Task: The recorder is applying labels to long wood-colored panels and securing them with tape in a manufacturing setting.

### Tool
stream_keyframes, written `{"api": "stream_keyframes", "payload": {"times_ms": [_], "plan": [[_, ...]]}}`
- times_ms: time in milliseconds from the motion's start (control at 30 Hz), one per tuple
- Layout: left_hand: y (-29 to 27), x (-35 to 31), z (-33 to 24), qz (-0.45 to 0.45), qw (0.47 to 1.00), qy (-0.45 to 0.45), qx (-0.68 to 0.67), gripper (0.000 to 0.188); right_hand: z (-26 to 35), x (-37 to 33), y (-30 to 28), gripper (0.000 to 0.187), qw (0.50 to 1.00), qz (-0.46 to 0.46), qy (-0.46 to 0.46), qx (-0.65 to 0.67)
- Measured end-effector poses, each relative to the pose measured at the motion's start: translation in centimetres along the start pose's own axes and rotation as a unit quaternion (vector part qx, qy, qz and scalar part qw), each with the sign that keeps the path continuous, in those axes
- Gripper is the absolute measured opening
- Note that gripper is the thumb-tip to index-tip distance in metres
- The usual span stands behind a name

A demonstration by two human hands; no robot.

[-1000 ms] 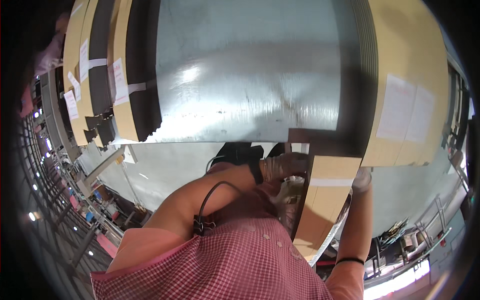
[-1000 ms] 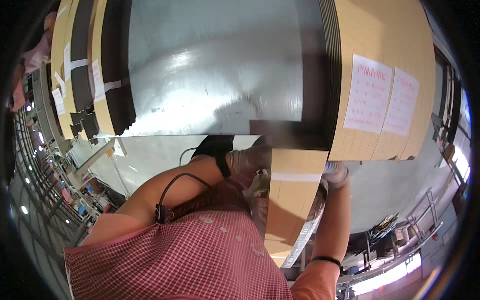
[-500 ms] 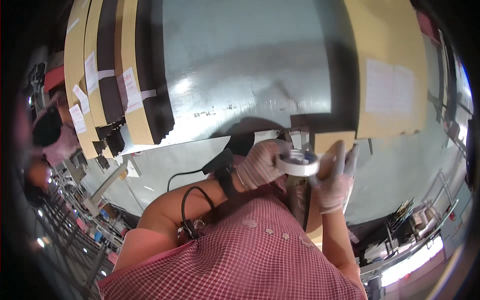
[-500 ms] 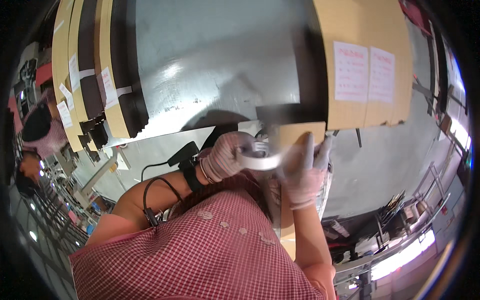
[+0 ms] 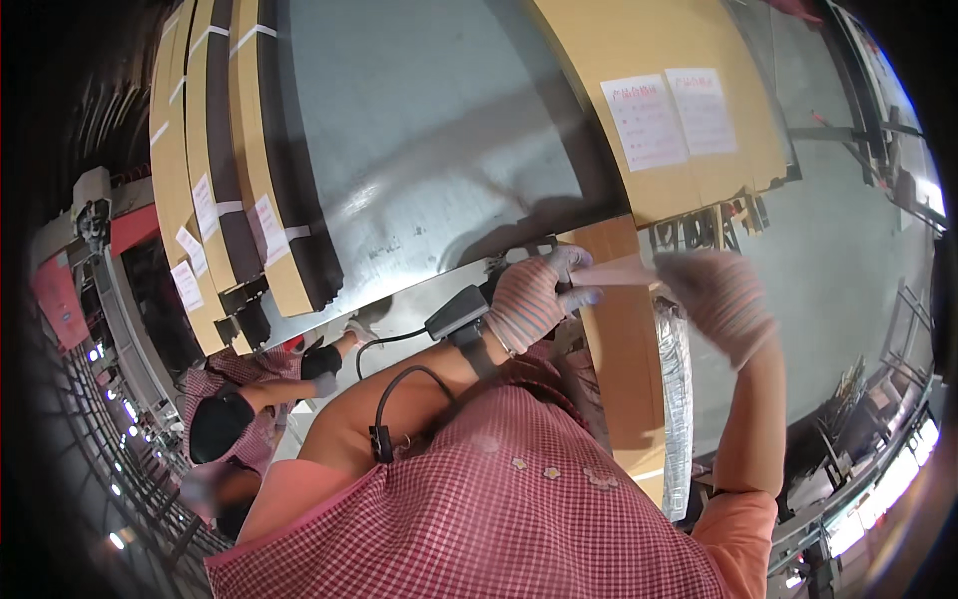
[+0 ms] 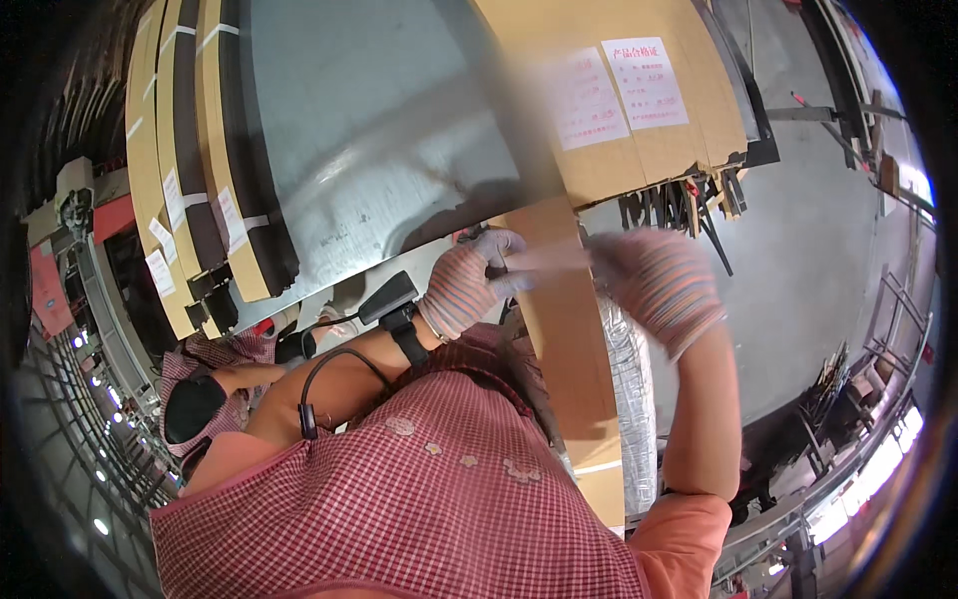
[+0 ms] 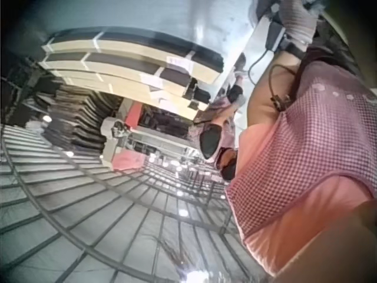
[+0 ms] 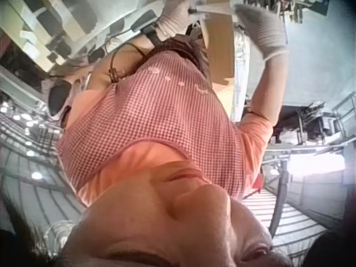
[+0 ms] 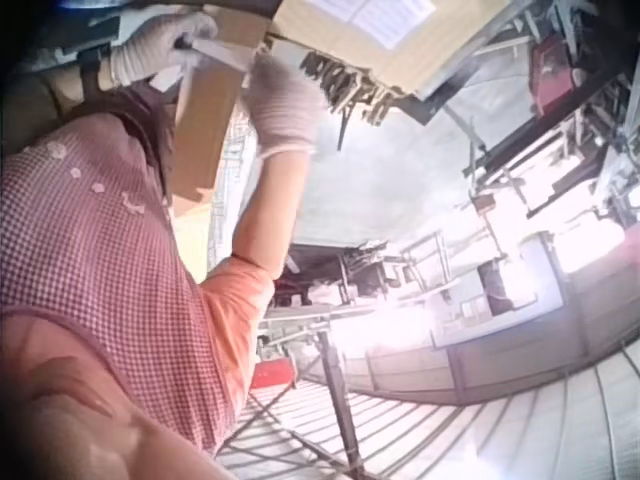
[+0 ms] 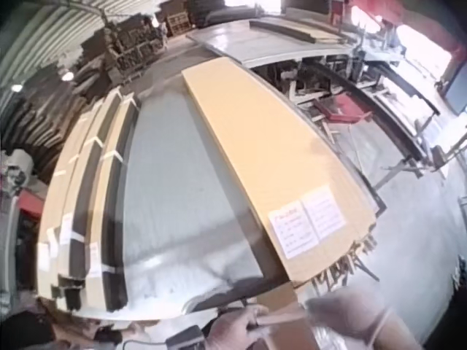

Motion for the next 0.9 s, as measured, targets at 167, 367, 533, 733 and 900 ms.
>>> {"api": "stream_keyframes", "payload": {"times_ms": [167,367,533,733,900], "plan": [[1.1,-0.6,0.8,-0.118,0.981,-0.019,-0.154,0.045,-8.7,4.4,6.7,0.03,0.99,-0.072,0.12,0.012],[5.1,-1.3,0.7,0.086,0.872,-0.036,-0.48,0.056,-15.2,-2.3,13.7,0.034,0.892,-0.146,0.119,0.411],[-18.6,5.8,-0.7,-0.093,0.957,0.044,-0.27,0.055,-10.3,-10.6,15.2,0.058,0.894,-0.031,0.047,0.444],[-41.5,13.9,-7.6,-0.297,0.917,0.13,0.232,0.063,-2.8,-3.0,14.6,0.059,0.893,-0.05,-0.055,0.444],[-31.0,9.2,-4.0,-0.221,0.775,-0.011,0.592,0.054,3.2,2.1,14.9,0.047,0.868,0.085,-0.107,0.478]]}}
Point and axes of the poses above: each hand's wrist, its own x-axis towards the middle knuckle, its own y-axis out of the palm, z = x × y, the point moved 7 cm from there along x, towards the middle knuckle, and after that the axes turned 6 degrees about z, right-handed, at the moved point
